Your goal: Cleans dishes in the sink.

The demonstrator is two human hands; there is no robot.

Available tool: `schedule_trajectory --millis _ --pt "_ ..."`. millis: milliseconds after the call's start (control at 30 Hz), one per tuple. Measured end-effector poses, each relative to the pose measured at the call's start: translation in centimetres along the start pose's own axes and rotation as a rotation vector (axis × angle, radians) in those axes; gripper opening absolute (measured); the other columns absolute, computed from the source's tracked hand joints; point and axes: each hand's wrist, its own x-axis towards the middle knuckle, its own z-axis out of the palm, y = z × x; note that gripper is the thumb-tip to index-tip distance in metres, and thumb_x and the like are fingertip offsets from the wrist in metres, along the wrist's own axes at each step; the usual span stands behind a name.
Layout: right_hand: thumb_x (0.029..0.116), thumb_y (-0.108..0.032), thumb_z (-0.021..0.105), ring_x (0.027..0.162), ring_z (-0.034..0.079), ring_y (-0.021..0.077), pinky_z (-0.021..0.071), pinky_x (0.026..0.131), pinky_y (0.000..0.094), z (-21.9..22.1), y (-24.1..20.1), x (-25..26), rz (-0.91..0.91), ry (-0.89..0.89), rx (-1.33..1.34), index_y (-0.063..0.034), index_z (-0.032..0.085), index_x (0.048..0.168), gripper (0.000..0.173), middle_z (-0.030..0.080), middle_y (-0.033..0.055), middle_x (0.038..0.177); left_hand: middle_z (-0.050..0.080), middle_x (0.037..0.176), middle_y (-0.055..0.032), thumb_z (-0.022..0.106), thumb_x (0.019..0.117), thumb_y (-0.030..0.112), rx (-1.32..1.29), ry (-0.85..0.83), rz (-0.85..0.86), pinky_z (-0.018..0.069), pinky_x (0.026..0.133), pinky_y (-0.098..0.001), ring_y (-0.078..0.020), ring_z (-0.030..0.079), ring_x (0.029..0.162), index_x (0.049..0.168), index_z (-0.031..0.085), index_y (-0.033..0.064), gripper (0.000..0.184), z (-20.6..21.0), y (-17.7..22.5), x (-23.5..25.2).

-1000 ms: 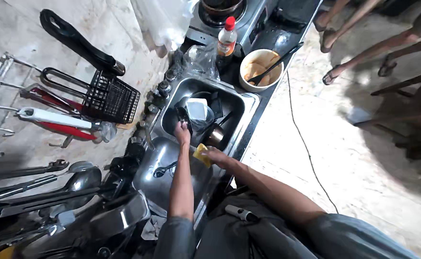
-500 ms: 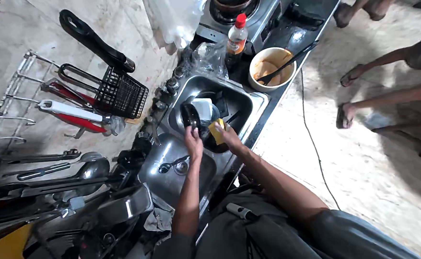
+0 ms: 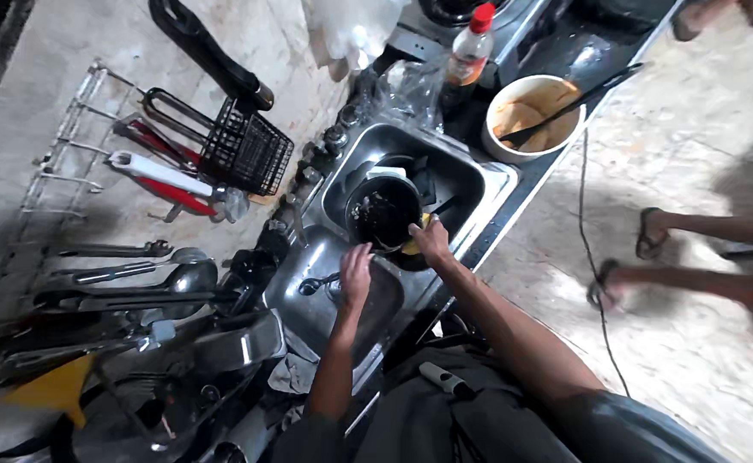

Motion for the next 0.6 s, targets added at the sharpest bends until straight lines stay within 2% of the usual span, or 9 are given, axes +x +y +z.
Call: schedule_trajectory --millis 100,133,200,267,333,367,467,533,600 --pt "0.0917 -0.033 0.074 0.099 0.066 0.0446 0.0522 0.082 0.0662 0.7 0.1 0.1 0.018 -0.008 0.003 -0.0032 0.052 0.138 0.059 0.067 0.027 0.108 0.071 0.113 -0.0201 0.052 0.1036 0.006 0.011 0.172 -0.322 0.0537 0.102 -0.0457 -0.0325 0.068 0.111 0.118 0.072 -0.001 0.025 -4.2 -4.1 -1.3" --pt "0.0915 -0.033 0.074 0.099 0.066 0.0445 0.0521 0.082 0.0661 1.0 0.1 0.0 0.022 -0.011 0.006 -0.003 0.051 0.137 0.059 0.067 0.0268 0.107 0.07 0.115 -0.022 0.051 0.1049 0.008 0.07 0.183 -0.41 0.0533 0.103 -0.0462 -0.0336 0.068 0.111 0.119 0.07 -0.0033 0.027 -5.5 -5.5 -0.9" --pt "0.091 -0.032 0.074 0.097 0.066 0.0433 0.0526 0.08 0.0651 1.8 0.3 -0.2 0.022 -0.026 0.02 -0.0039 0.051 0.136 0.058 0.067 0.0256 0.107 0.064 0.13 -0.0238 0.047 0.1088 0.021 0.188 0.092 -0.551 0.0495 0.108 -0.0491 -0.0358 0.063 0.121 0.131 0.062 -0.0025 0.036 -7.5 -8.7 1.2" --pt "0.0911 -0.032 0.073 0.096 0.066 0.0427 0.053 0.078 0.0647 2.6 0.8 -0.8 0.005 -0.055 0.04 -0.0044 0.05 0.137 0.058 0.066 0.0257 0.108 0.055 0.141 -0.0256 0.046 0.1096 0.028 0.292 0.004 -0.561 0.049 0.108 -0.0536 -0.0403 0.058 0.127 0.141 0.054 -0.0001 0.043 -8.6 -11.6 4.0" --pt "0.0919 -0.032 0.073 0.095 0.067 0.0418 0.0537 0.078 0.0637 3.5 1.2 -1.2 -0.004 -0.087 0.051 -0.0049 0.051 0.137 0.057 0.067 0.0253 0.107 0.044 0.15 -0.0301 0.05 0.1081 0.024 0.362 -0.077 -0.53 0.0448 0.111 -0.0562 -0.0464 0.049 0.136 0.153 0.04 0.002 0.051 -9.4 -13.2 7.4" --pt "0.092 -0.033 0.073 0.094 0.067 0.0407 0.0537 0.078 0.0627 3.9 1.5 -1.2 -0.003 -0.096 0.054 -0.0049 0.053 0.135 0.056 0.067 0.0243 0.106 0.042 0.152 -0.031 0.054 0.106 0.02 0.406 -0.128 -0.533 0.0442 0.112 -0.0569 -0.048 0.047 0.137 0.155 0.038 0.0047 0.054 -9.5 -14.0 9.1" --pt "0.0916 -0.03 0.075 0.096 0.068 0.0399 0.0546 0.081 0.0618 5.0 1.9 -1.3 -0.004 -0.119 0.071 -0.0047 0.053 0.137 0.056 0.067 0.0243 0.107 0.042 0.151 -0.0338 0.065 0.0943 0.004 0.54 -0.297 -0.569 0.047 0.108 -0.0591 -0.0505 0.049 0.135 0.154 0.04 0.0034 0.065 -9.2 -16.1 12.1" --pt "0.0899 -0.027 0.076 0.094 0.068 0.04 0.0547 0.08 0.0617 5.4 1.7 -1.3 -0.017 -0.113 0.066 -0.0042 0.052 0.136 0.056 0.068 0.0246 0.104 0.046 0.148 -0.0324 0.063 0.0937 -0.001 0.602 -0.325 -0.548 0.0486 0.107 -0.0567 -0.0475 0.051 0.134 0.148 0.046 0.0005 0.057 -8.9 -17.3 13.0" --pt "0.0897 -0.027 0.076 0.094 0.068 0.04 0.0549 0.08 0.0615 5.5 1.6 -1.4 -0.015 -0.117 0.045 -0.0041 0.051 0.137 0.058 0.067 0.0243 0.104 0.047 0.145 -0.0331 0.062 0.0944 -0.001 0.633 -0.364 -0.488 0.0483 0.108 -0.0557 -0.0467 0.052 0.133 0.146 0.046 -0.0033 0.054 -8.9 -18.1 13.1"
